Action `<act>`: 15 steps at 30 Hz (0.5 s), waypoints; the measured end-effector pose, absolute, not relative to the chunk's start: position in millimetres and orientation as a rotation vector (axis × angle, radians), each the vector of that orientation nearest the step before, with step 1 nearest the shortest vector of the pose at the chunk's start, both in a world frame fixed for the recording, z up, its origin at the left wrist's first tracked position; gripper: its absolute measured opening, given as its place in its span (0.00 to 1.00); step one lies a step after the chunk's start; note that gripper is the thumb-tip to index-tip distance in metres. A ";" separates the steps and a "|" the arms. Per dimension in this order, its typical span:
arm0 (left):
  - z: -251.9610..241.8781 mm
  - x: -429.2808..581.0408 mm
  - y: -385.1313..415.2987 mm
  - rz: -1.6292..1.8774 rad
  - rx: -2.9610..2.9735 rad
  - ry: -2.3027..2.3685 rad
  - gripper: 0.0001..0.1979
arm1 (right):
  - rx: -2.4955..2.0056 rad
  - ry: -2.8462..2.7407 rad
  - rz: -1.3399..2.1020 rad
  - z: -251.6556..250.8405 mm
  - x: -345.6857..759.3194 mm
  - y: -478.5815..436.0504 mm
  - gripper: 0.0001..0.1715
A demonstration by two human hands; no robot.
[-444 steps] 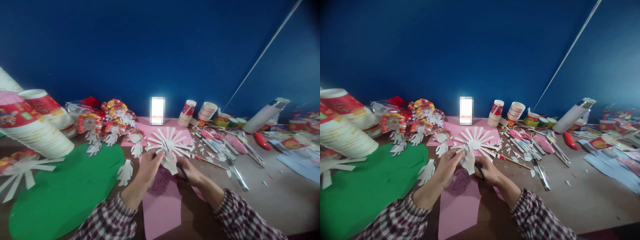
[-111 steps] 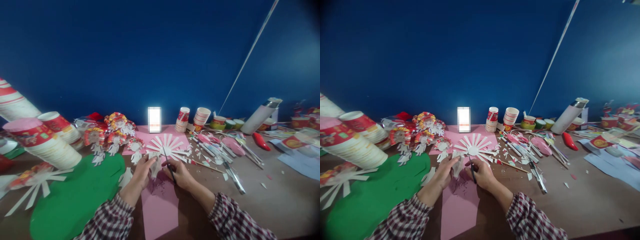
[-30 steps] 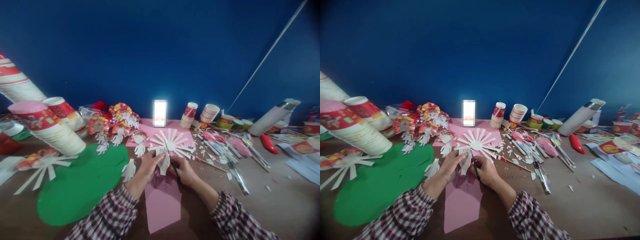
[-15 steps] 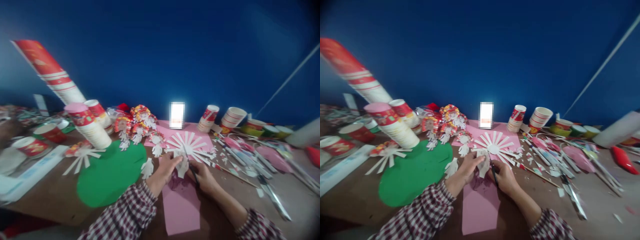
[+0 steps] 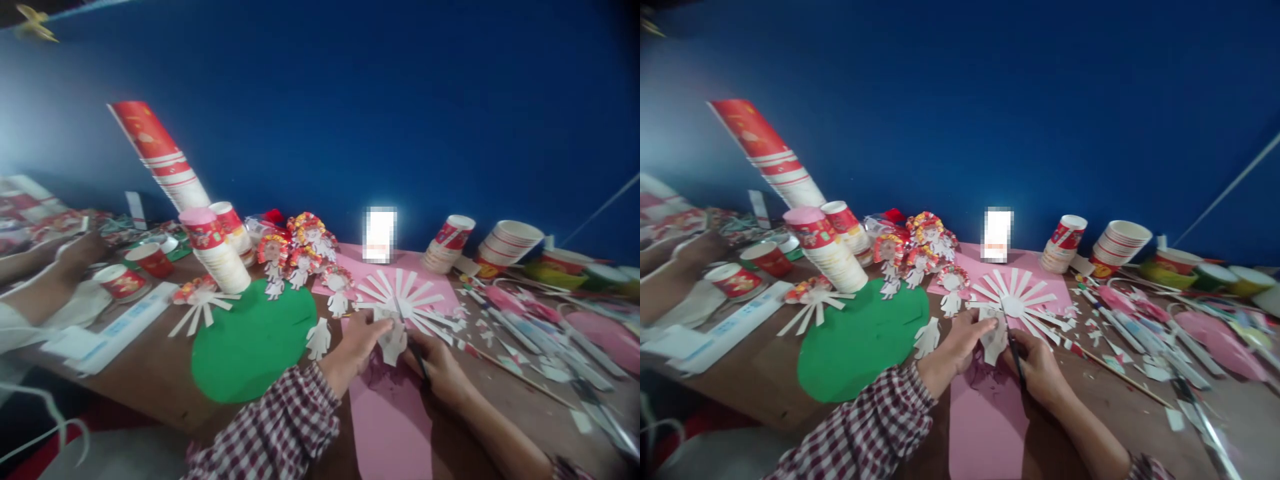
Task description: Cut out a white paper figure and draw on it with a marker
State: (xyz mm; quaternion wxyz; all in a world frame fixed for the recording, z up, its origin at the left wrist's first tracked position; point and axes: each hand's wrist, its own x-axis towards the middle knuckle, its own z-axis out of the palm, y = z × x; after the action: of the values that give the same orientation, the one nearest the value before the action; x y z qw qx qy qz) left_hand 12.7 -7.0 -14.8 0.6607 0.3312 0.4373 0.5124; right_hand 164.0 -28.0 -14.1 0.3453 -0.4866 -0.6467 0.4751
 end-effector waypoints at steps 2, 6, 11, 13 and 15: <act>-15.3 12.8 -6.5 1.172 0.739 1.016 0.10 | -1.279 -1.706 1.225 -12.6 164.8 -27.8 0.17; -14.6 11.9 -5.8 1.155 0.716 1.031 0.07 | -1.272 -1.754 1.198 -6.6 164.6 -25.9 0.19; -18.0 10.9 -7.1 1.162 0.767 1.011 0.11 | -1.259 -1.721 1.239 -3.9 161.9 -27.7 0.17; -19.2 11.0 -6.7 1.164 0.797 1.000 0.12 | -1.260 -1.698 1.239 -6.7 161.8 -27.9 0.16; -19.1 11.2 -5.8 1.168 0.815 0.987 0.12 | -1.265 -1.691 1.218 -10.7 162.5 -27.5 0.13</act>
State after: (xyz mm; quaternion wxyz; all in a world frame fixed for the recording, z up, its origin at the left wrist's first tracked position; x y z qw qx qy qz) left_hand 11.2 -5.8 -19.1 0.6475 0.3583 0.4342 0.5137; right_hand 162.5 -27.5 -10.7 0.3448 -0.4871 -0.6510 0.4692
